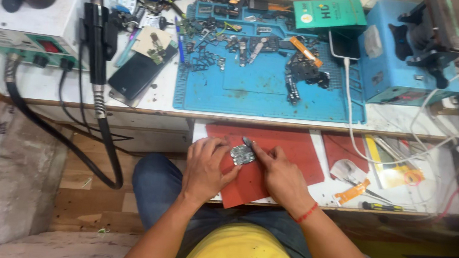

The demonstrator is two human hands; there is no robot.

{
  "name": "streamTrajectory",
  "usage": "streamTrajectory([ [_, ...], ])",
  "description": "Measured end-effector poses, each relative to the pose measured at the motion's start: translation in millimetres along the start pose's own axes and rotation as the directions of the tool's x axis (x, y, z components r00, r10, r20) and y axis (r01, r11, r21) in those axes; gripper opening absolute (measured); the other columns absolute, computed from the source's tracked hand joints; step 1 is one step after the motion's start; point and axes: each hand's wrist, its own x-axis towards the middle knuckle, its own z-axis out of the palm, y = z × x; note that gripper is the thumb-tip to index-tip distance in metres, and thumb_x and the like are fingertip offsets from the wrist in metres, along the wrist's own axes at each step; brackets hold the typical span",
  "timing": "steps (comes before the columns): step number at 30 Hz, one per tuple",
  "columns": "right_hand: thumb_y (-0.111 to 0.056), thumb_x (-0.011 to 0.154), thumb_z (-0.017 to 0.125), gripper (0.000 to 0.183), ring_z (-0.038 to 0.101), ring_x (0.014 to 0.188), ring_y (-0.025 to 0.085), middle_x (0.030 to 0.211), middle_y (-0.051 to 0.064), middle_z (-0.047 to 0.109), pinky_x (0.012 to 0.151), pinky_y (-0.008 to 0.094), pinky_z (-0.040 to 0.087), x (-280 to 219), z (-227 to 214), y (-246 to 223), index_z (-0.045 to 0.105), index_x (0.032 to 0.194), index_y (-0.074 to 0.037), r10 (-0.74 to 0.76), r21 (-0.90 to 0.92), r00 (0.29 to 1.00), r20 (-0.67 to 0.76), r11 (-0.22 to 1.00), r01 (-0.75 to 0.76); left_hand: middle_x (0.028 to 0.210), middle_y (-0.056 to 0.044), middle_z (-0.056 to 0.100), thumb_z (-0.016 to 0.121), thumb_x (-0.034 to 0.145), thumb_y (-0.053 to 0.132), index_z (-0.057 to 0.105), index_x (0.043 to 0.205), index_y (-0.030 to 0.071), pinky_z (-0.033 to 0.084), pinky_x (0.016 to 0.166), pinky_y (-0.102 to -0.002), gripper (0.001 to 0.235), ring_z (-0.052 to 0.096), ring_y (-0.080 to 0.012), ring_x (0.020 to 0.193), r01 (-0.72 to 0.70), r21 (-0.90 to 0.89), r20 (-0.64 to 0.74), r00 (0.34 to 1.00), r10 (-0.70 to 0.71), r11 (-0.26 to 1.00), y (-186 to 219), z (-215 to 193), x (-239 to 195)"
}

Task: The person scrubs a small electronic component on a red mat using a brush, then uses a hot air gun to dry or heat the component. The workspace is cluttered with various tools and electronic parts.

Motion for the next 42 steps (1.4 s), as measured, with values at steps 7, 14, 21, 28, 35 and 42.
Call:
streamTrajectory([
  [7,-0.005,0.087,0.051,0.062,0.068,0.077,0.041,0.113,0.017,0.061,0.066,0.050,0.056,1.3,5.8,4.8,0.054,0.146,-0.024,-0.072,0.028,0.997,0.019,0.997,0.071,0.115,-0.006,0.062,0.086,0.069,0.029,0.071,0.108,0.007,0.040,0.100,-0.047,0.047,0.053,-0.0301,0.116,0.013,-0.005,0.031,0.999,-0.013,1.000,1.5,-0.8,2.8],
  [14,-0.003,0.085,0.051,0.066,0.068,0.076,0.042,0.113,0.019,0.061,0.067,0.051,0.056,0.2,6.8,0.8,0.051,0.149,-0.021,-0.054,0.048,0.999,0.006,0.997,0.053,0.116,-0.005,0.062,0.086,0.069,0.029,0.071,0.109,0.007,0.040,0.100,-0.047,0.047,0.054,-0.0299,0.116,0.021,-0.001,0.037,0.999,-0.020,1.000,4.6,-3.3,5.1],
  [21,-0.004,0.084,0.051,0.068,0.068,0.072,0.042,0.114,0.018,0.061,0.066,0.052,0.056,-1.0,5.8,-1.3,0.051,0.149,-0.027,-0.089,-0.007,0.994,0.062,0.996,0.090,0.118,-0.005,0.063,0.085,0.070,0.027,0.070,0.110,0.008,0.041,0.101,-0.047,0.047,0.053,-0.0300,0.116,0.011,0.010,0.024,1.000,-0.011,1.000,3.3,-1.1,3.7],
  [28,-0.021,0.077,0.063,0.079,0.068,0.082,0.043,0.110,0.019,0.060,0.070,0.052,0.055,-3.7,-1.0,-2.7,0.046,0.154,-0.021,-0.121,0.023,0.981,0.154,0.993,0.119,0.118,-0.008,0.061,0.086,0.070,0.027,0.071,0.109,0.007,0.040,0.101,-0.048,0.047,0.052,-0.0323,0.117,0.001,0.015,0.032,0.999,-0.002,1.000,2.0,-2.3,1.1],
  [35,-0.004,0.086,0.050,0.065,0.068,0.077,0.044,0.117,0.019,0.059,0.069,0.051,0.057,0.3,3.6,-3.4,0.052,0.147,-0.027,-0.075,-0.029,0.992,0.100,0.997,0.078,0.117,-0.007,0.061,0.086,0.071,0.028,0.070,0.109,0.007,0.040,0.101,-0.048,0.046,0.052,-0.0318,0.118,0.009,0.009,0.024,1.000,-0.010,1.000,0.0,-0.1,2.5],
  [42,-0.033,0.070,0.071,0.088,0.068,0.080,0.043,0.111,0.019,0.059,0.069,0.052,0.055,3.7,1.4,2.8,0.049,0.154,-0.023,-0.222,0.027,0.960,0.170,0.975,0.221,0.118,-0.009,0.061,0.086,0.068,0.028,0.071,0.111,0.007,0.039,0.100,-0.049,0.051,0.051,-0.0330,0.118,0.004,0.037,0.054,0.999,-0.006,0.999,-0.4,0.1,4.5],
])
